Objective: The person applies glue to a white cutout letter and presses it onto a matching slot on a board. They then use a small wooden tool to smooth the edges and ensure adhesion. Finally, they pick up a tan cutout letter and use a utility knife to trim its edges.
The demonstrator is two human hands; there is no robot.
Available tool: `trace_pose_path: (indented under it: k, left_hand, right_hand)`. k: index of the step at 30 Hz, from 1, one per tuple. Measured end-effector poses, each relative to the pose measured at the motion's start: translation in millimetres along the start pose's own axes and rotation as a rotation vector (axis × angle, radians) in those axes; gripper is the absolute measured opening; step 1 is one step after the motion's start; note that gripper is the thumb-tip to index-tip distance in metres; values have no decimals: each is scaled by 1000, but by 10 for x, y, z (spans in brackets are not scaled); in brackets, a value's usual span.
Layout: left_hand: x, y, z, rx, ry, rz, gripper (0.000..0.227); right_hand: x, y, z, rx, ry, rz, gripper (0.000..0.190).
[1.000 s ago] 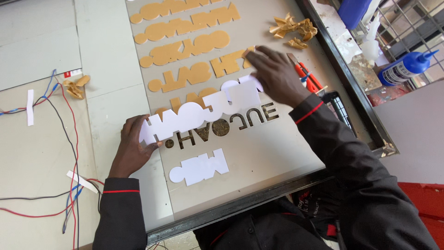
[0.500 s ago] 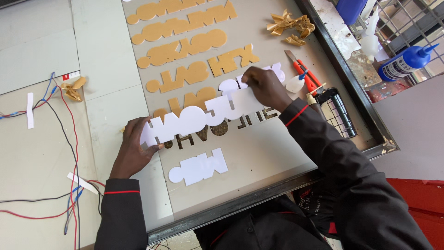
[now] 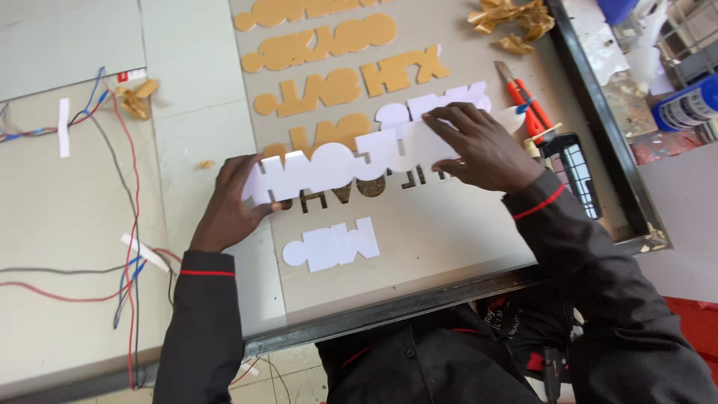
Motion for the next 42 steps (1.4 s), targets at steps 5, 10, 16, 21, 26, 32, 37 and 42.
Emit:
trace_pose_path:
  k: [5, 10, 16, 21, 26, 32, 37, 42]
  left_hand:
    - [-178, -84, 11, -2, 101, -69, 93]
    - [-375, -271, 50, -135, 292, -91, 87]
    - [-292, -408, 159, -15, 233, -37, 64]
    - [-184, -326, 234, -30, 173, 80, 53]
    - [-17, -181, 228, -139, 263, 22, 54]
    - [280, 113, 248, -129, 272, -55, 54]
    - [371, 220, 294, -104, 231, -63, 54]
    - [381, 293, 297, -142, 223, 17, 54]
  right_hand:
    - [-22, 25, 241, -9, -19, 90, 73]
    - [-69, -189, 385, -38, -72, 39, 83]
    - [-167, -307, 571, -29, -9, -51, 73]
    - [-128, -270, 646, 6, 44, -147, 70]
    - [-146, -205, 685, 14, 70, -181, 73]
    - [-156, -55, 652, 49, 118, -240, 73]
    - [-157, 61, 605, -11, 82, -332, 66]
    - [-220, 146, 694, 1, 160, -379, 64]
Point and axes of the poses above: each hand's wrist, its own z-axis away from the middle knuckle, its own y-axis out of the palm, x = y × z, the point moved 2 cm from there along -z, towards the middle knuckle, and after that the axes turned 8 degrees about -y, right-handed, at the moved point
